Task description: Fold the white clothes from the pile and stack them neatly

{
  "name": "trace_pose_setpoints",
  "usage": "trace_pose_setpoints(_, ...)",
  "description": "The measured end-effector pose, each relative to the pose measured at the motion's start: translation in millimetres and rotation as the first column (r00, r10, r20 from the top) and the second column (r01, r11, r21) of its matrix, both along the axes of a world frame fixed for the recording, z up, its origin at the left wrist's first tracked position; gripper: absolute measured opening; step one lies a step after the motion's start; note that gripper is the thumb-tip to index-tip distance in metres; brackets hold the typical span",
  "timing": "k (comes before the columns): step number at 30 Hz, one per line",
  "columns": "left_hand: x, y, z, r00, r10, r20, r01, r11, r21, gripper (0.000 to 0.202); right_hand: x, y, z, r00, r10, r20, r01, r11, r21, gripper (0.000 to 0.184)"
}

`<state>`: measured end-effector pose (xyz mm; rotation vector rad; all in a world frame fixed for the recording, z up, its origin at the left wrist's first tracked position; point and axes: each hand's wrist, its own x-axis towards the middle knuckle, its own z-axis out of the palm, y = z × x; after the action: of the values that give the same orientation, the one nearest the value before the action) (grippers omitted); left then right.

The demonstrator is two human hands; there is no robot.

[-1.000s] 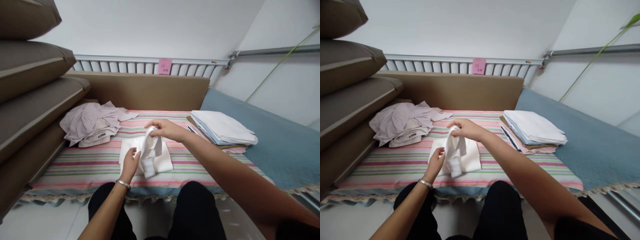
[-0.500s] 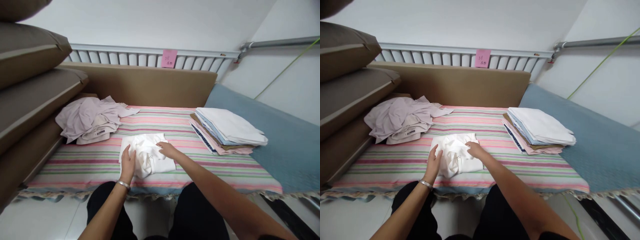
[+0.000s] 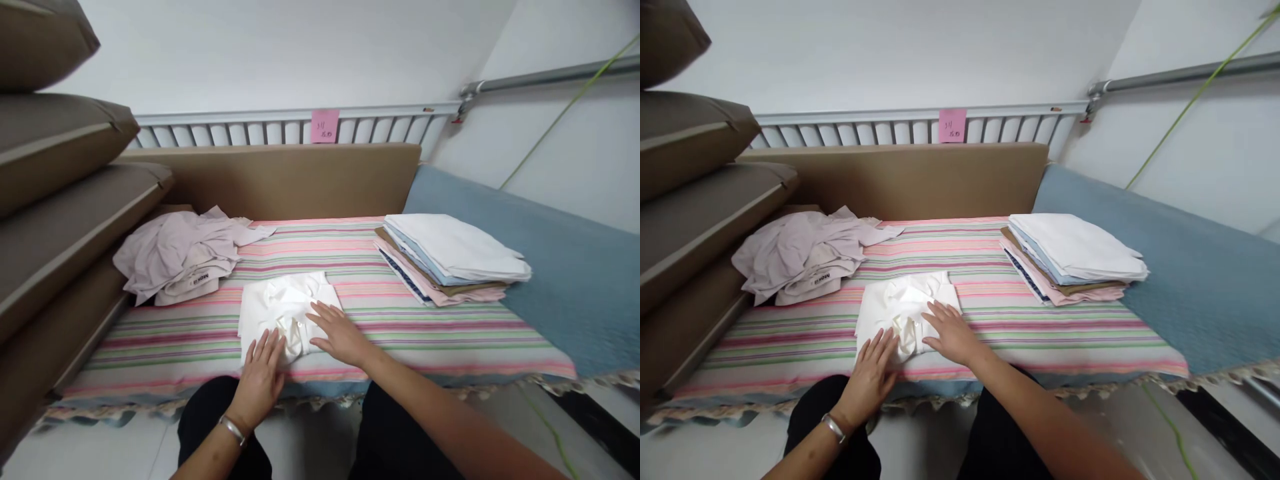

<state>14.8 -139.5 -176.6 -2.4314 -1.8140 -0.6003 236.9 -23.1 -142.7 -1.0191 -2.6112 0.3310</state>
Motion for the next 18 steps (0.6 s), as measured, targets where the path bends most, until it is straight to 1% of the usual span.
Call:
trace_pose_setpoints(1,-3,3,-0.3,0.999,0.019,0.046,-0.019,1.000,0.007,0.061,2,4,-1.1,0.998,-0.039,-0.041,0.038,0.999,-0.007,0.054)
trace_pose_setpoints(2,-6,6,-0.8,0.992,0.054,0.114,-0.057,0.998,0.017,0.058,5,9,-3.1,0.990,-0.106,-0.089,0.104,0.994,-0.024,0.052)
trace_pose_setpoints(3,-10,11,-1.4,0.975,0.103,0.199,-0.110,0.994,0.025,0.054,8,15,-5.7,0.971,-0.195,-0.138,0.190,0.980,-0.052,0.049)
trace_pose_setpoints(4,-15,16,-2.2,0.942,0.161,0.293,-0.176,0.984,0.025,0.051,13,22,-9.0,0.938,-0.293,-0.184,0.281,0.956,-0.088,0.047)
trace_pose_setpoints(5,-21,21,-3.0,0.893,0.225,0.389,-0.249,0.969,0.009,0.048,17,28,-12.5,0.896,-0.386,-0.221,0.365,0.922,-0.131,0.044)
trace_pose_setpoints(6,-28,27,-3.8,0.827,0.296,0.478,-0.324,0.946,-0.026,0.046,22,34,-16.1,0.851,-0.465,-0.245,0.432,0.884,-0.177,0.042)
trace_pose_setpoints(8,-43,41,-4.3,0.674,0.441,0.592,-0.440,0.884,-0.157,0.045,31,43,-22.4,0.776,-0.576,-0.258,0.514,0.814,-0.272,0.041)
trace_pose_setpoints(9,-50,48,-4.0,0.606,0.511,0.610,-0.477,0.847,-0.236,0.045,34,47,-24.7,0.751,-0.610,-0.252,0.532,0.785,-0.318,0.041)
trace_pose_setpoints(10,-57,56,-3.2,0.553,0.571,0.607,-0.501,0.810,-0.305,0.045,36,51,-26.4,0.731,-0.638,-0.242,0.543,0.758,-0.361,0.042)
trace_pose_setpoints(11,-63,64,-2.1,0.520,0.617,0.591,-0.517,0.778,-0.358,0.044,37,54,-27.5,0.715,-0.661,-0.227,0.549,0.732,-0.403,0.043)
trace_pose_setpoints(12,-68,72,-0.8,0.503,0.651,0.569,-0.529,0.752,-0.393,0.042,37,58,-28.1,0.704,-0.678,-0.211,0.551,0.709,-0.440,0.043)
trace_pose_setpoints(15,-77,95,3.8,0.499,0.704,0.505,-0.556,0.707,-0.436,0.039,32,69,-27.7,0.683,-0.709,-0.175,0.556,0.660,-0.505,0.042)
trace_pose_setpoints(18,-78,114,8.6,0.520,0.737,0.432,-0.553,0.676,-0.486,0.032,26,80,-26.4,0.678,-0.715,-0.170,0.558,0.652,-0.514,0.037)
